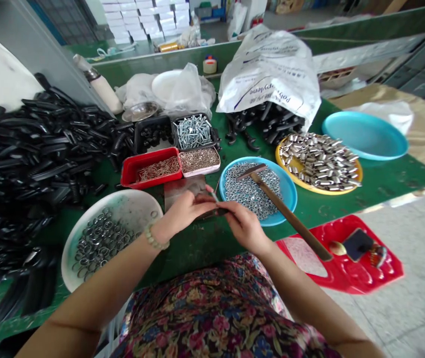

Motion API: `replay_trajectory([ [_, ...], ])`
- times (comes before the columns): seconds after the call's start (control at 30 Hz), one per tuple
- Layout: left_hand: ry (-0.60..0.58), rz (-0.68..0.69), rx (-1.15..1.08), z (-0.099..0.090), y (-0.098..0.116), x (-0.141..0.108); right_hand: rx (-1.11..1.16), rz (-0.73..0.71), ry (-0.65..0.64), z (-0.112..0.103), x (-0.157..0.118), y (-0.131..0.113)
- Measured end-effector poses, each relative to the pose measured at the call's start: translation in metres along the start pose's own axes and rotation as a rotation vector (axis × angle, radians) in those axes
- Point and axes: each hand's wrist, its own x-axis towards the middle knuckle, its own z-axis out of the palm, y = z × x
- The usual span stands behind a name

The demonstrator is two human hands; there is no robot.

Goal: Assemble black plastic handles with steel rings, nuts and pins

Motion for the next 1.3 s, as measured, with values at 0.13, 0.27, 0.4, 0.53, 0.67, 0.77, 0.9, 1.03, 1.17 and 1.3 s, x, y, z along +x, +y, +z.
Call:
replay_trajectory([
  [0.13, -0.241, 0.260, 0.585, 0.038, -0.010, 0.058, 0.177, 0.165, 0.394, -0.044, -0.009, 0.015],
  [0.27, -0.478, 0.427, 0.940, 0.060, -0.019, 0.087, 0.219, 0.192, 0.466, -0.068, -0.014, 0.018],
  [0.4, -0.463, 0.477, 0.991, 0.055, -0.019, 0.087, 0.261, 0.231, 0.406, -0.061, -0.022, 0.018],
  [0.53, -0.464, 0.456, 0.941, 0.059, -0.025, 0.086, 0.319, 0.249, 0.359, -0.046, -0.023, 0.021],
  [0.67, -0.522, 0.447, 0.884, 0.068, -0.029, 0.089, 0.337, 0.239, 0.379, -0.044, -0.018, 0.019],
  [0.77, -0.417, 0.367, 0.733, 0.062, -0.021, 0.085, 0.351, 0.253, 0.375, -0.046, -0.020, 0.014],
  [0.9, -0.068, 0.093, 0.088, 0.044, -0.007, 0.067, 0.377, 0.292, 0.276, -0.037, -0.027, 0.009],
  [1.03, 0.121, -0.216, -0.656, 0.036, -0.001, 0.044, 0.399, 0.319, 0.127, -0.018, -0.024, 0.006],
  [1.17, 0.166, -0.307, -0.851, 0.027, -0.001, 0.024, 0.383, 0.339, 0.017, -0.009, -0.017, 0.003],
  [1.3, 0.034, -0.379, -0.693, 0.004, -0.003, 0.013, 0.163, 0.282, -0.160, -0.020, -0.009, -0.007],
])
